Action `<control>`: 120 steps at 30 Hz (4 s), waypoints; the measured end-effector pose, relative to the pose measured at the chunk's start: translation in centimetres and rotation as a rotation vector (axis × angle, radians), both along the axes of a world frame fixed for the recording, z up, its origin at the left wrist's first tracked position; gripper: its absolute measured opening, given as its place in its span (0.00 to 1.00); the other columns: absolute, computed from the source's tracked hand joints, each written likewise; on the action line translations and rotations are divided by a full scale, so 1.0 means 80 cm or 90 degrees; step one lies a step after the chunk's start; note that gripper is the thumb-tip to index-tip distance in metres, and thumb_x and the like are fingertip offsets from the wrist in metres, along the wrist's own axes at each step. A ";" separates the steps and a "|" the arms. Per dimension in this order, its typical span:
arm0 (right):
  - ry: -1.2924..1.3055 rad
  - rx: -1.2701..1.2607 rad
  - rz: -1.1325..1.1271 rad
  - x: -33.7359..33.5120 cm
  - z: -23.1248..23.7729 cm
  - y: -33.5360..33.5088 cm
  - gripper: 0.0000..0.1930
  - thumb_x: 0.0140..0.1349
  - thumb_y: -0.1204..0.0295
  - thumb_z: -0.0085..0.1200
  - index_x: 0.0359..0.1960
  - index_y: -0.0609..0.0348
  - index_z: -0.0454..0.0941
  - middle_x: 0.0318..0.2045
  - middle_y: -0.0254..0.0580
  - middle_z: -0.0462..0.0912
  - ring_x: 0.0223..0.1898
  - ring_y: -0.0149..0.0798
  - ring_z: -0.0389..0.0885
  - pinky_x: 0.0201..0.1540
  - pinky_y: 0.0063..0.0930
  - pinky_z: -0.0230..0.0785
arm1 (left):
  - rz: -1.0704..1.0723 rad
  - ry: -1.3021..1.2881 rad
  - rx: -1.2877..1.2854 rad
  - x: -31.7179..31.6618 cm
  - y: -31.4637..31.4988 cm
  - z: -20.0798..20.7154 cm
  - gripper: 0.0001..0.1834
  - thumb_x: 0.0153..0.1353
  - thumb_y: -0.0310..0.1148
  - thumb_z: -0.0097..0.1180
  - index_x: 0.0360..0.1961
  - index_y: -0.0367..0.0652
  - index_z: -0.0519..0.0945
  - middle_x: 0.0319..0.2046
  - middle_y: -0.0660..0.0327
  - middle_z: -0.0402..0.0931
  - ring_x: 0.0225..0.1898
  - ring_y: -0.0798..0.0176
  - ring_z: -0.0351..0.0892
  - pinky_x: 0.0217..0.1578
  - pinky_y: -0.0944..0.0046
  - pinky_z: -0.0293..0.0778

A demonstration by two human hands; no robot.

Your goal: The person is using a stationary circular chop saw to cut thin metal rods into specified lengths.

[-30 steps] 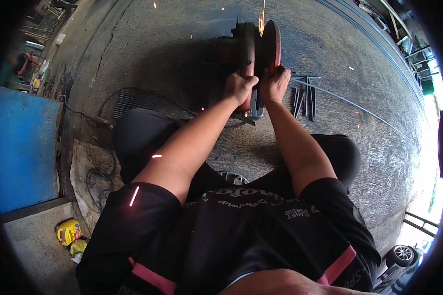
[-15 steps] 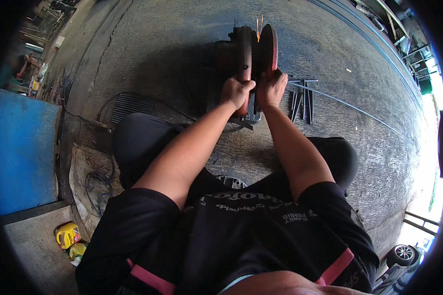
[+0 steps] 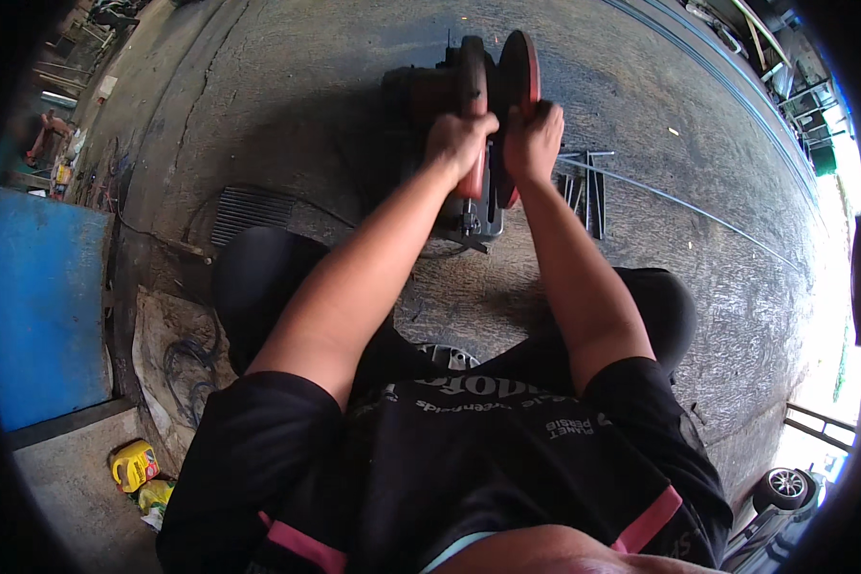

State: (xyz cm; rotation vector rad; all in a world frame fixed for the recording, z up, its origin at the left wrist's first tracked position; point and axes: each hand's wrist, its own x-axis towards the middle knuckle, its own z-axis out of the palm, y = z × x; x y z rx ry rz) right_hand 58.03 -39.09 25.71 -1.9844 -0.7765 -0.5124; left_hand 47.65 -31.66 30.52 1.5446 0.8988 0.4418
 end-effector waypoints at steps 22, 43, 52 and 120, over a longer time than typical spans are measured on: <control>-0.015 -0.332 0.028 0.120 0.192 0.106 0.13 0.59 0.67 0.43 0.43 0.57 0.70 0.43 0.64 0.71 0.47 0.63 0.72 0.45 0.47 0.69 | -0.042 0.174 0.361 0.108 0.093 0.175 0.44 0.53 0.54 0.49 0.64 0.37 0.52 0.63 0.41 0.47 0.62 0.41 0.53 0.59 0.45 0.54; -0.379 -0.849 0.052 0.199 0.216 0.168 0.17 0.59 0.62 0.47 0.46 0.53 0.77 0.44 0.47 0.80 0.44 0.47 0.79 0.44 0.39 0.70 | 0.069 0.114 0.704 0.151 0.105 0.209 0.34 0.54 0.49 0.53 0.59 0.42 0.65 0.59 0.46 0.58 0.60 0.45 0.58 0.58 0.46 0.58; -0.323 -0.759 0.066 0.206 0.207 0.172 0.18 0.56 0.58 0.51 0.44 0.54 0.77 0.42 0.48 0.79 0.43 0.49 0.79 0.43 0.40 0.71 | 0.087 0.045 0.673 0.153 0.109 0.202 0.30 0.53 0.49 0.53 0.53 0.41 0.71 0.53 0.46 0.66 0.55 0.45 0.66 0.54 0.50 0.64; 0.428 -0.730 0.175 -0.050 -0.227 -0.100 0.19 0.58 0.57 0.45 0.42 0.57 0.77 0.40 0.55 0.79 0.46 0.55 0.76 0.46 0.44 0.70 | -0.431 0.446 0.248 -0.124 -0.104 -0.262 0.32 0.52 0.33 0.47 0.62 0.57 0.60 0.42 0.45 0.75 0.44 0.44 0.76 0.44 0.46 0.71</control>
